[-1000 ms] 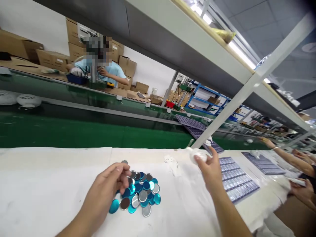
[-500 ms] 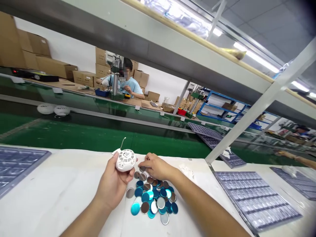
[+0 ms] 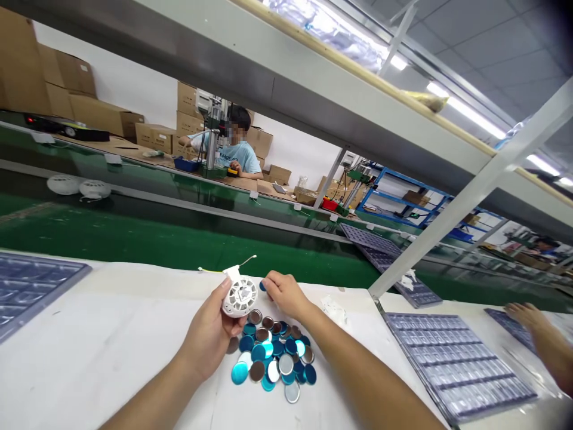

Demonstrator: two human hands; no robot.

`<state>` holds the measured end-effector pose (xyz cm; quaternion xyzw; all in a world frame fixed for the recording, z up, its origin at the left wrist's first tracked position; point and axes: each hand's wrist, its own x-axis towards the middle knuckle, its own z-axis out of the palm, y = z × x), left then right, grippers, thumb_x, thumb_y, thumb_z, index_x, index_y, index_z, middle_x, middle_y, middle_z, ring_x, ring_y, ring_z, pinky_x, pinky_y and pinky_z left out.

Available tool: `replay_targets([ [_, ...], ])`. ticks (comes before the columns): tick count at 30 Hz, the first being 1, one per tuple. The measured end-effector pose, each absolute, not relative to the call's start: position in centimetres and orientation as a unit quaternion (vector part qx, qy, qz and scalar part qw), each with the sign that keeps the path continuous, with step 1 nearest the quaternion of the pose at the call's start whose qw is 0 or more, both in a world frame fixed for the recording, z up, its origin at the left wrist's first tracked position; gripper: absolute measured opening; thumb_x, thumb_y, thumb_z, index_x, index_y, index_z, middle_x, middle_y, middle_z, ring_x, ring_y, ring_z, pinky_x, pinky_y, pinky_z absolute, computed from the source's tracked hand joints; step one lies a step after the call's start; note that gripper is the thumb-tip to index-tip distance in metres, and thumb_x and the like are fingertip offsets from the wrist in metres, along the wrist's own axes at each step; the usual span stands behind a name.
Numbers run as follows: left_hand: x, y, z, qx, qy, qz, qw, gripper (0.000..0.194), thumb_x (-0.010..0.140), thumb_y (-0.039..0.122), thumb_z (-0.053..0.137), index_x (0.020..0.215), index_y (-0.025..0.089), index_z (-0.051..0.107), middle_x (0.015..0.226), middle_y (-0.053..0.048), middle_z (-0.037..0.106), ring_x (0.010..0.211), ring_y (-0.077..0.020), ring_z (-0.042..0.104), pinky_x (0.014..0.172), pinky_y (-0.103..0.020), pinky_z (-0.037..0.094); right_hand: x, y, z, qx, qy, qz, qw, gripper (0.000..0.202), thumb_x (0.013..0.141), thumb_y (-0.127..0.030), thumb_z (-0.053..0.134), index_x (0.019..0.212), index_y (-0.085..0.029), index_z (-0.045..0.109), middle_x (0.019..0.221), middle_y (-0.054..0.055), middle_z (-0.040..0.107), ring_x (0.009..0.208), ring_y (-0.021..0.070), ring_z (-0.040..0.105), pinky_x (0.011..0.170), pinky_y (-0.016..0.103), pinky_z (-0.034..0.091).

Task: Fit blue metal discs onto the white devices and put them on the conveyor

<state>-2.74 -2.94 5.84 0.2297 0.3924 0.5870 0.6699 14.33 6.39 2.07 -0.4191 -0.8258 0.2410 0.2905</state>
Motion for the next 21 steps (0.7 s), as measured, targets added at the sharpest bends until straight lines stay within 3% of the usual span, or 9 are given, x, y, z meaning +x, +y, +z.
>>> replay_targets([
  [5,-2.5,-2.9,5.0,0.26,0.416,0.568,0.661,0.037,0.087,0.057,0.056,0.081,0.02,0.056,0.052,0.003,0.055,0.042,-0.0102,0.043,0.041,-0.02,0.035,15.9,2.7,4.2,-0.408,-0.781,0.333,0.337,0.028,0.103,-0.036,0.036,0.09,-0.021,0.056,0.059,-0.004,0.06,0.046,0.0106,0.051,0.049,0.021,0.041],
  [10,-2.1,-3.4,4.5,0.306,0.435,0.534,0.657,0.039,0.086,0.06,0.057,0.08,0.022,0.053,0.051,0.005,0.054,0.043,-0.0097,0.041,0.042,-0.019,0.029,16.6,-1.4,5.5,-0.349,-0.737,0.439,0.376,0.019,0.102,-0.036,0.044,0.114,-0.024,0.051,0.064,-0.005,0.061,0.052,0.011,0.053,0.052,0.021,0.045],
  [13,-1.8,-3.7,4.5,0.332,0.433,0.532,0.648,0.036,0.087,0.058,0.058,0.085,0.023,0.055,0.057,0.005,0.054,0.048,-0.01,0.042,0.045,-0.02,0.033,16.2,-2.9,5.9,-0.32,-0.716,0.471,0.403,0.013,0.1,-0.029,0.049,0.112,-0.026,0.049,0.068,-0.005,0.062,0.057,0.0109,0.054,0.056,0.022,0.046],
  [21,-1.2,-4.1,4.2,0.404,0.414,0.516,0.632,0.036,0.09,0.056,0.054,0.102,0.023,0.056,0.06,0.005,0.049,0.054,-0.015,0.047,0.047,-0.025,0.036,14.7,-3.3,5.1,-0.342,-0.727,0.396,0.445,0.018,0.092,-0.02,0.055,0.104,-0.024,0.068,0.059,-0.005,0.06,0.046,0.0091,0.052,0.044,0.019,0.044],
])
